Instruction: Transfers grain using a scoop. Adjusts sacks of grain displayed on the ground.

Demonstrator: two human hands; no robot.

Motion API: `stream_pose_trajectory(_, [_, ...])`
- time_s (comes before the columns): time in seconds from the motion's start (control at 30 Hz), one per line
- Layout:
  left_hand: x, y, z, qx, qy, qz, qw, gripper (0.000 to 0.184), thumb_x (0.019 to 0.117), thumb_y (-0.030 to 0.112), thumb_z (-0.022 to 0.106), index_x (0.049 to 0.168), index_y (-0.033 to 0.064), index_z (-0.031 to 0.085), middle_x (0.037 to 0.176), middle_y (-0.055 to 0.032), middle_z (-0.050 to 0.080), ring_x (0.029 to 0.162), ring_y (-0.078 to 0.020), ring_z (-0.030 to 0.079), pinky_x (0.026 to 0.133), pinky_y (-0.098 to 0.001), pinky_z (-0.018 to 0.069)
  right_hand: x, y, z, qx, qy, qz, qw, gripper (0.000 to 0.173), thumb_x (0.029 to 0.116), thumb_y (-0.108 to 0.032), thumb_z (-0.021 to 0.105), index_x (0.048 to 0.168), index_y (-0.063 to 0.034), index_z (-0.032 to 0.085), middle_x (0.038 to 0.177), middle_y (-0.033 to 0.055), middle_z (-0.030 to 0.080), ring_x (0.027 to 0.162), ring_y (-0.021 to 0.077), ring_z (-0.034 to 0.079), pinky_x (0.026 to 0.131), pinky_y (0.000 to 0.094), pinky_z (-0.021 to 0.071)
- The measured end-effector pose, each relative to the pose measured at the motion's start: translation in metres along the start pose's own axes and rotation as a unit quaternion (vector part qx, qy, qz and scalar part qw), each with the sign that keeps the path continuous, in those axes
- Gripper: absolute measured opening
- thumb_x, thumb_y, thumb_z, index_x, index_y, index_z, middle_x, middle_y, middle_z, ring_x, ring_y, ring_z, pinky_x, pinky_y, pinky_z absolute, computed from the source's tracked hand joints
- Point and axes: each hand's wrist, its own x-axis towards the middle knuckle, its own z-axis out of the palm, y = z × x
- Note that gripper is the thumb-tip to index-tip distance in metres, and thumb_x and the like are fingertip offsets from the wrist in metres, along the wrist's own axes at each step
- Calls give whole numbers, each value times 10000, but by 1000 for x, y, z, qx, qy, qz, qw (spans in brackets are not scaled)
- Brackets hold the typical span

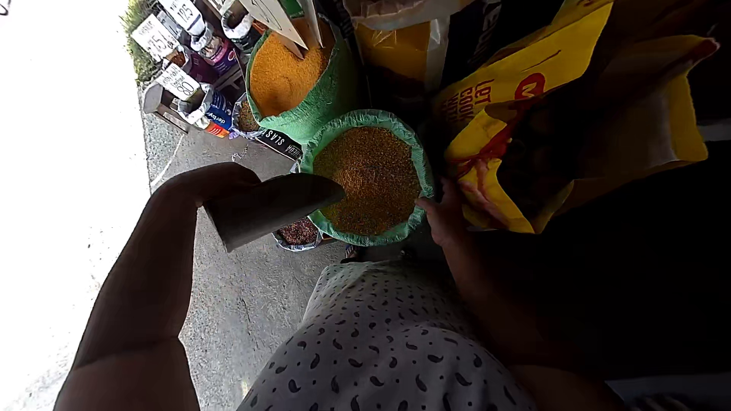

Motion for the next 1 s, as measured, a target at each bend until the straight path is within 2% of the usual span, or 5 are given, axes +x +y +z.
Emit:
stream_pose_trajectory(0.17, [-30, -71, -7, 159, 22, -69, 985, 193, 1025, 244, 654, 995, 90, 767, 864, -98, 733, 815, -241, 692, 786, -511, 548, -8, 17, 11, -4, 48, -26, 999, 816, 852, -61, 719, 1562, -79, 318, 1511, 191, 445, 1339, 274, 505, 1066, 473, 474])
stream_pose_trajectory(0.53, [186, -270, 129, 230, -146, -122, 955, 286, 1004, 218, 618, 1170, 5, 709, 1187, -247, 679, 1125, -421, 648, 958, -653, 491, -74, 33, 96, 38, 219, 102, 970, 802, 977, -169, 661, 1608, -114, 168, 1560, 149, 395, 1364, 213, 486, 1071, 398, 477])
stream_pose_trajectory(0.63, [216, -289, 162, 214, -117, -176, 954, 306, 931, 215, 656, 1068, -53, 708, 1206, -260, 671, 1159, -425, 642, 921, -669, 511, -88, 29, 116, 59, 249, 172, 951, 712, 1037, -255, 598, 1615, -162, 192, 1541, 136, 418, 1327, 237, 502, 1038, 427, 476])
stream_pose_trajectory(0.83, [244, -314, 192, 174, -98, -185, 962, 383, 957, 195, 597, 1253, -43, 644, 1327, -258, 632, 1240, -417, 621, 967, -647, 518, -105, 24, 146, 123, 260, 228, 930, 450, 1093, -398, 457, 1442, -119, 411, 1207, 57, 533, 1063, 149, 570, 870, 343, 502])
stream_pose_trajectory(1.0, [221, -254, 159, 182, -28, -123, 975, 402, 1064, 286, 484, 1227, -27, 676, 1314, -255, 639, 1242, -423, 614, 979, -639, 502, -100, 8, 160, 231, 252, 263, 902, 500, 1096, -474, 396, 1439, -110, 412, 1212, 73, 578, 1009, 121, 623, 829, 273, 528])
